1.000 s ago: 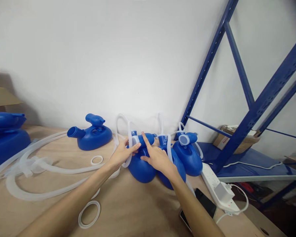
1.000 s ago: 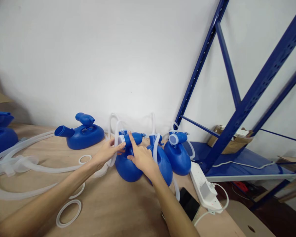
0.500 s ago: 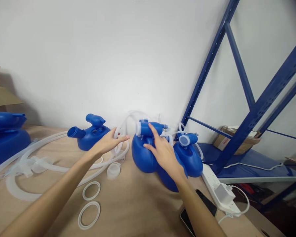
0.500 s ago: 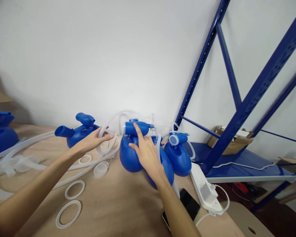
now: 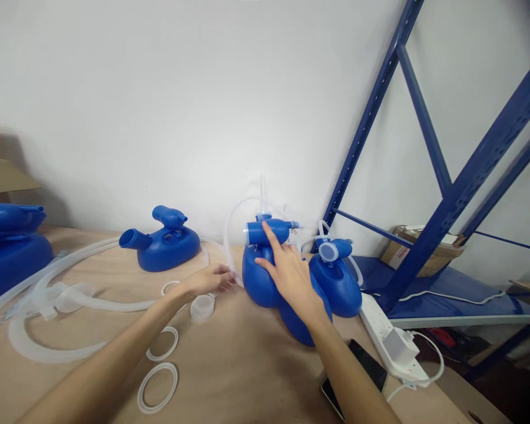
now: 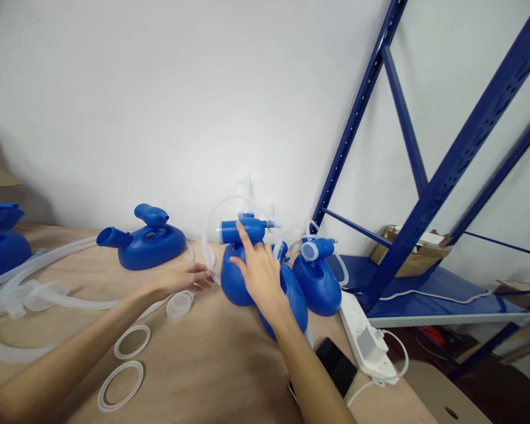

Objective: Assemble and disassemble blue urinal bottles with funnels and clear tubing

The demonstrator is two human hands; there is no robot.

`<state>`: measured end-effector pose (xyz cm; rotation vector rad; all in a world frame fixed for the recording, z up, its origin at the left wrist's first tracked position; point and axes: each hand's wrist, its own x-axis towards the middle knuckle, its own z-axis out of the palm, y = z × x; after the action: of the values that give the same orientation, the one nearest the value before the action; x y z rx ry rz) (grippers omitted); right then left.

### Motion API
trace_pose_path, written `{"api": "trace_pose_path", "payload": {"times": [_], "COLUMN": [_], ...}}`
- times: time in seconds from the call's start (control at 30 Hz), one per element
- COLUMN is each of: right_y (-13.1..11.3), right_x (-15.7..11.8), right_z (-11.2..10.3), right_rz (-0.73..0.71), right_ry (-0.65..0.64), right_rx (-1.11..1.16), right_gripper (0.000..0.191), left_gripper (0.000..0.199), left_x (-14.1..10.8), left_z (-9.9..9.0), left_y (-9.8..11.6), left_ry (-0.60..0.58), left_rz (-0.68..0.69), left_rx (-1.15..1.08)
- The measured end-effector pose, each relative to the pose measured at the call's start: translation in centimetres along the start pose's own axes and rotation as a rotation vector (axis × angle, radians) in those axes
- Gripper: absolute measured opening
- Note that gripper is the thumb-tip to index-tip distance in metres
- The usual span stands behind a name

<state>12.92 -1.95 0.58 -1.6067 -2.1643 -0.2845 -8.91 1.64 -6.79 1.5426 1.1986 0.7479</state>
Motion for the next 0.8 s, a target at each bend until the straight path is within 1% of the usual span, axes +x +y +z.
{"api": "trace_pose_path", "payload": {"times": [0.03, 0.1, 0.2, 0.27, 0.33, 0.43, 0.5, 0.57, 0.6, 0.67, 0.73, 0.8], "right_y": [-0.3, -1.1, -2.1, -2.2, -1.9, -0.9, 0.0, 0.8, 1.1, 1.5, 1.6, 1.3], "right_x": [0.0, 0.0, 0.1, 0.3, 0.6, 1.0, 1.4, 1.8, 2.1, 2.6, 3.1, 3.6], "right_z": [0.7, 2.0, 3.6, 4.4, 5.1, 5.9, 6.3, 6.6, 6.7, 7.0, 7.5, 8.2], "right_rz": [-0.024, -0.061, -0.092, -0.095, -0.087, -0.039, 0.003, 0.045, 0.066, 0.103, 0.124, 0.123], "right_ry": [-0.018, -0.056, -0.095, -0.089, -0.063, -0.037, -0.027, -0.003, 0.015, 0.058, 0.087, 0.076], "right_rx": [-0.033, -0.089, -0.138, -0.148, -0.131, -0.04, 0.052, 0.15, 0.194, 0.265, 0.299, 0.283], "right_gripper": [0.079, 0.077, 0.076, 0.073, 0.069, 0.065, 0.065, 0.066, 0.066, 0.067, 0.069, 0.072], "left_gripper": [0.061, 0.06, 0.057, 0.053, 0.05, 0.048, 0.051, 0.058, 0.06, 0.062, 0.062, 0.062], "left_x": [0.2, 0.5, 0.8, 0.9, 0.9, 0.7, 0.6, 0.5, 0.5, 0.7, 1.1, 1.5], "left_z": [0.6, 1.1, 0.8, 0.1, -0.6, -1.7, -2.3, -2.6, -2.4, -1.6, -0.2, 1.4], "left_y": [-0.5, -1.3, -2.2, -2.6, -2.9, -3.0, -2.8, -2.5, -2.3, -2.3, -2.4, -2.9], "left_ry": [-0.023, -0.049, -0.035, 0.0, 0.052, 0.121, 0.139, 0.133, 0.118, 0.075, 0.022, -0.022], "left_rz": [-0.033, -0.094, -0.151, -0.165, -0.173, -0.162, -0.14, -0.112, -0.098, -0.077, -0.069, -0.07], "left_rx": [0.011, 0.055, 0.142, 0.2, 0.253, 0.281, 0.251, 0.188, 0.149, 0.078, 0.031, 0.018]}}
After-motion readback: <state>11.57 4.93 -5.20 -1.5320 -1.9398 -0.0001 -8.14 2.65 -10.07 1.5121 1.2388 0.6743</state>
